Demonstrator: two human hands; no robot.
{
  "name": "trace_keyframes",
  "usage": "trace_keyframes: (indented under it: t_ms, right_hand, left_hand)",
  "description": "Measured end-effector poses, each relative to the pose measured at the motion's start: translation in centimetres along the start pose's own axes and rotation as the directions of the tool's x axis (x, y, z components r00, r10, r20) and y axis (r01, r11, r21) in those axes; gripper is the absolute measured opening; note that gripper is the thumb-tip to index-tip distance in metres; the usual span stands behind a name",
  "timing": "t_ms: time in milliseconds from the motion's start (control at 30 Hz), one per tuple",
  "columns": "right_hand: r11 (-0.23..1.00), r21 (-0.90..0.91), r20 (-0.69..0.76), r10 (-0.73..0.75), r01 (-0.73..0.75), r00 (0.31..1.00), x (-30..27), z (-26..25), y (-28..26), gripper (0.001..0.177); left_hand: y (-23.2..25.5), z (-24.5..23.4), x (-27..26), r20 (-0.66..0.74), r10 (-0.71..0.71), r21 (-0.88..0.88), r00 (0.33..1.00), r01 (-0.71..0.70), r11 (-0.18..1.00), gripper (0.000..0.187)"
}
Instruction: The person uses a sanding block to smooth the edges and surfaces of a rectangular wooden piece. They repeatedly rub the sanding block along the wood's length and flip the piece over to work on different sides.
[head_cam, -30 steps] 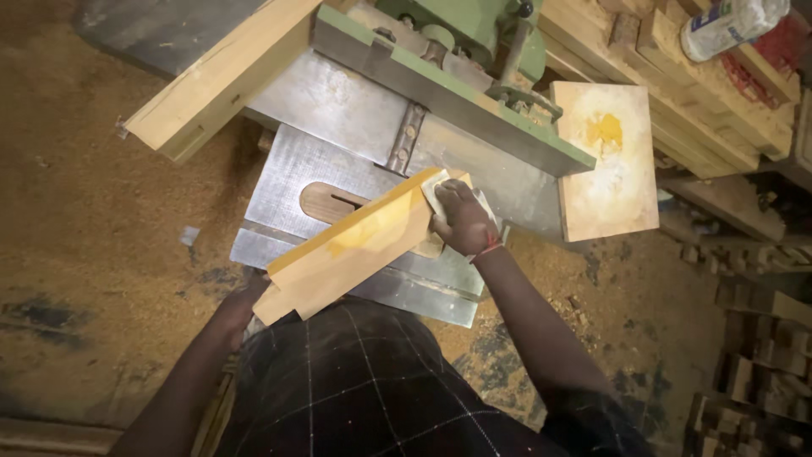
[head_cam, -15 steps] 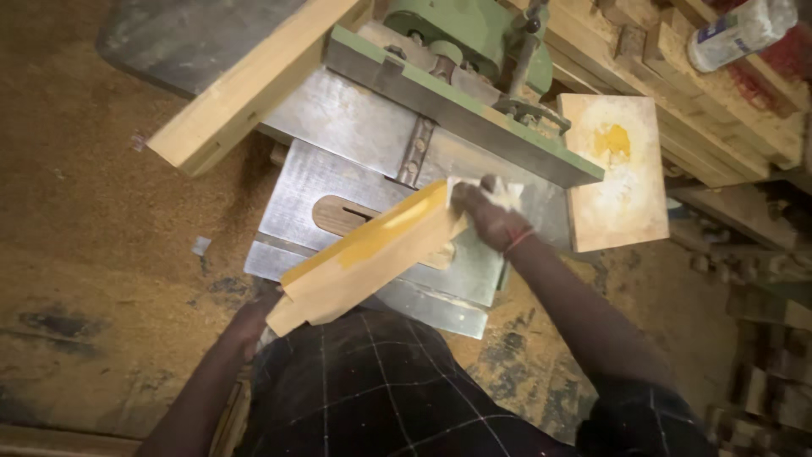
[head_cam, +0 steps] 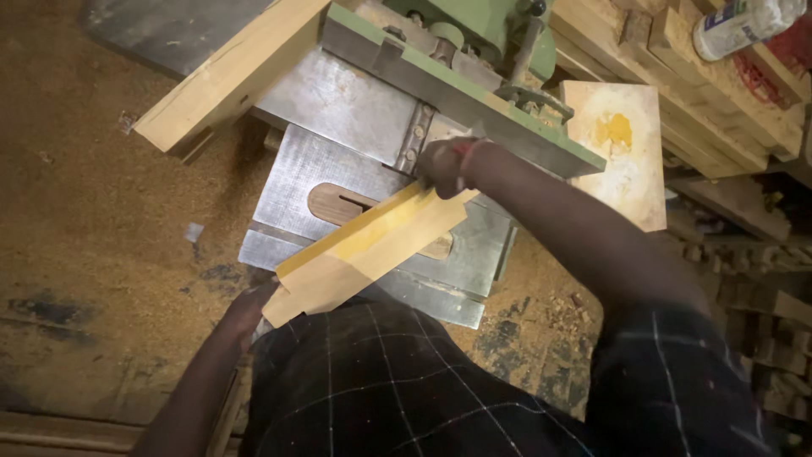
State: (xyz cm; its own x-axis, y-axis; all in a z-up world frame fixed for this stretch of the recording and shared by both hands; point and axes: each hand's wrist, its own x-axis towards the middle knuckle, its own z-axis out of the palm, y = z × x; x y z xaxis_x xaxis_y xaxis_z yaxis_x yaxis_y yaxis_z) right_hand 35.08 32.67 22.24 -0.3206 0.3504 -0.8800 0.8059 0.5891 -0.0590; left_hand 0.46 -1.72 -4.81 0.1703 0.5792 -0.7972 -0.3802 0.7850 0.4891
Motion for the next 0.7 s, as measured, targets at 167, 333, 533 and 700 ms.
trace_keyframes:
  t_ms: [167, 333, 533, 700]
  right_hand:
    - [0.983, -0.155, 0.145, 0.116, -0.093, 0.983, 2.5, -1.9, 2.2, 0.052]
    - [0.972, -0.126, 0.161, 0.217, -0.198, 0.963, -2.2, -3.2, 3.8, 0.045]
    - [0.939, 0.323, -0.442, 0.043, 0.114, 0.896, -10.8, 4.4, -0.1, 0.041]
    - [0.699, 0.665, -0.613, 0.311, 0.262, 0.726, -9.3, 15.4, -3.9, 0.038]
  left_hand:
    - [0.4, 1.2, -0.9, 0.064, 0.037, -0.210, 0.997, -0.023, 0.977, 0.044]
    - [2.3, 2.4, -2.5, 0.016, -0.043, -0.199, 0.999, 0.045, 0.979, 0.047]
    - [2.3, 2.5, -2.3, 0.019, -0.063, -0.208, 0.998, 0.065, 0.976, 0.048]
    - [0.1, 0.8, -0.6, 0.057, -0.035, -0.167, 0.998, 0.044, 0.985, 0.048]
